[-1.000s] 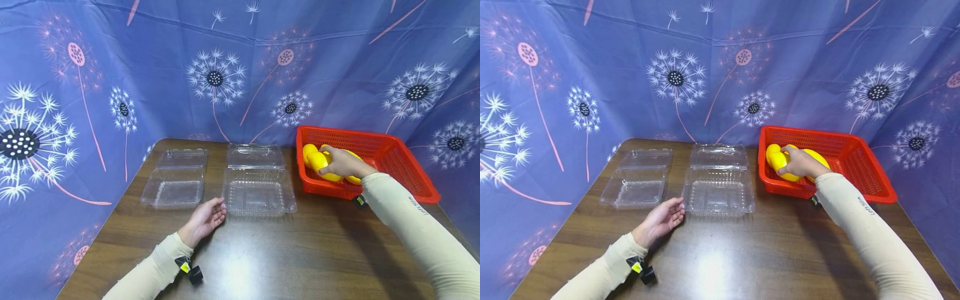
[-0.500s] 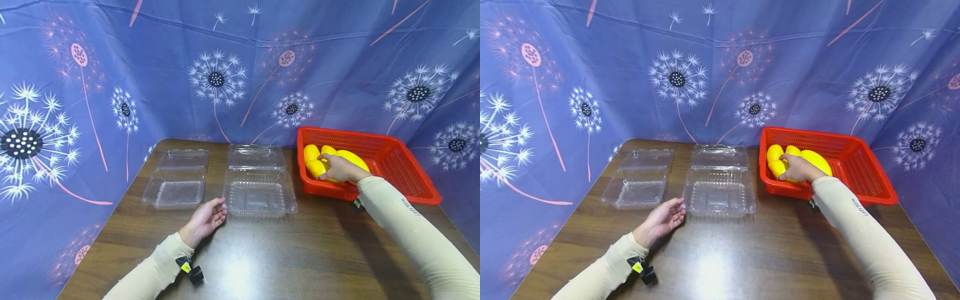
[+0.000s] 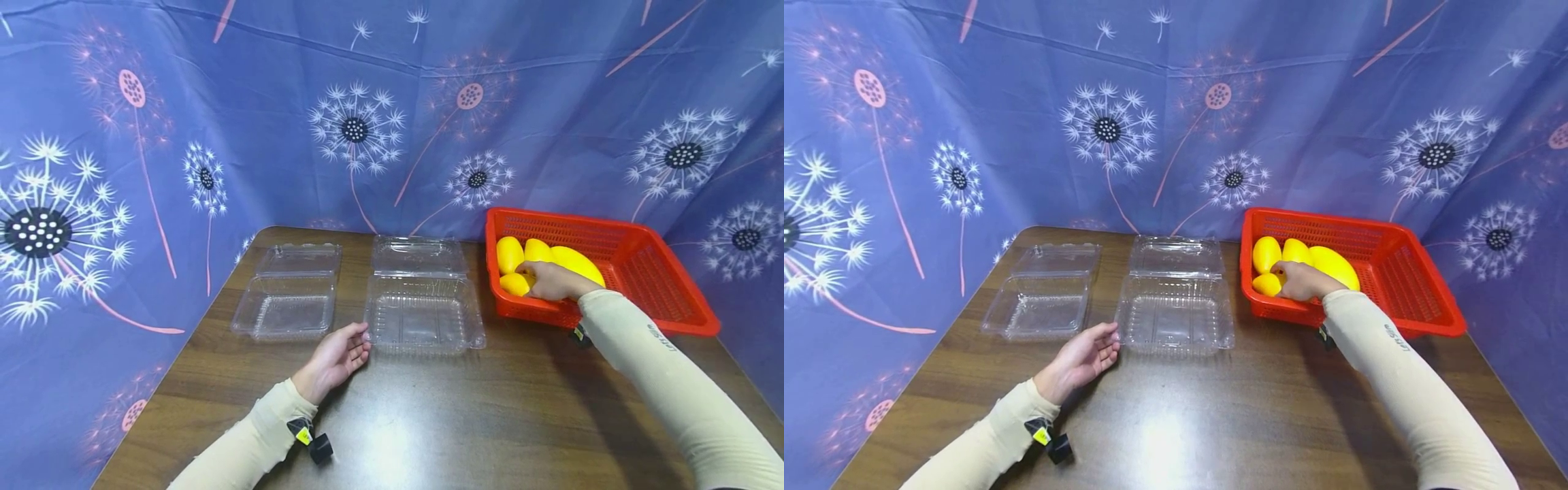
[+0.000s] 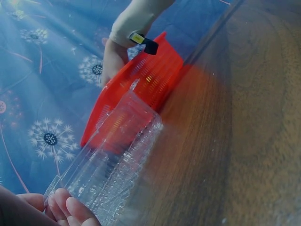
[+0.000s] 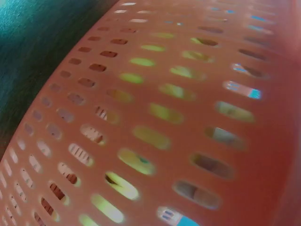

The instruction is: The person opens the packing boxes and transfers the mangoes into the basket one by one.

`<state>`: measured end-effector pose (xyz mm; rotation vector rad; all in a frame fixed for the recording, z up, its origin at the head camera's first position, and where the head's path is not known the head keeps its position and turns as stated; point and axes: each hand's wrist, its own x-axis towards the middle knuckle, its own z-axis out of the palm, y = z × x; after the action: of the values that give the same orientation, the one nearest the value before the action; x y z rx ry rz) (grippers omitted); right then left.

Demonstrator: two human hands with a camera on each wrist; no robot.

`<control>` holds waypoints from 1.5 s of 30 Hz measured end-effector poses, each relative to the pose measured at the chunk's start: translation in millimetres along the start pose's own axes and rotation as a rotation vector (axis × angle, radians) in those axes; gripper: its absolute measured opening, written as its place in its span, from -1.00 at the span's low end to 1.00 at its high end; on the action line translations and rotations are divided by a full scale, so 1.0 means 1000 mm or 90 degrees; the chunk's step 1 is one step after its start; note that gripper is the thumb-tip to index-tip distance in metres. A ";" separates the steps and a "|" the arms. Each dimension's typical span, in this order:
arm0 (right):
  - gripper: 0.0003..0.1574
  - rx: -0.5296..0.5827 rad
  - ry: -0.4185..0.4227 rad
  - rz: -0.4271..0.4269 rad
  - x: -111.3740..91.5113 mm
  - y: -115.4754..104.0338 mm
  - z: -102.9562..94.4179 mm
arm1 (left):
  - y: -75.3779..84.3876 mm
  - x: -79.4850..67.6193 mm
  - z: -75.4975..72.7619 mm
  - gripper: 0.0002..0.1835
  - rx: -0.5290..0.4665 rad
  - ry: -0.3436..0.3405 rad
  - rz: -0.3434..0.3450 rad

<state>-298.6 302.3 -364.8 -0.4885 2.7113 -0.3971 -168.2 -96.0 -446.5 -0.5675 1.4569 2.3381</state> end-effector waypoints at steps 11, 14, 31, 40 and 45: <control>-0.23 -0.020 -0.048 0.014 0.005 0.004 0.004 | 0.001 -0.001 0.000 -0.86 0.006 -0.005 -0.005; -0.24 -0.037 -0.043 0.002 0.005 0.004 0.001 | 0.002 -0.001 0.000 -0.85 0.003 0.000 -0.004; -0.34 -0.074 0.009 0.021 0.004 0.009 -0.002 | 0.003 -0.002 -0.001 -0.84 0.001 -0.001 -0.005; -0.32 -0.065 -0.006 0.043 0.003 0.006 -0.001 | 0.003 -0.001 -0.001 -0.83 -0.004 -0.006 -0.002; -0.32 -0.070 -0.002 0.048 0.000 0.006 -0.001 | 0.003 -0.001 -0.001 -0.84 -0.003 -0.012 -0.007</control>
<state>-300.9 308.2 -366.0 -0.4144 2.7489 -0.2287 -168.3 -97.8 -444.0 -0.5510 1.4361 2.3335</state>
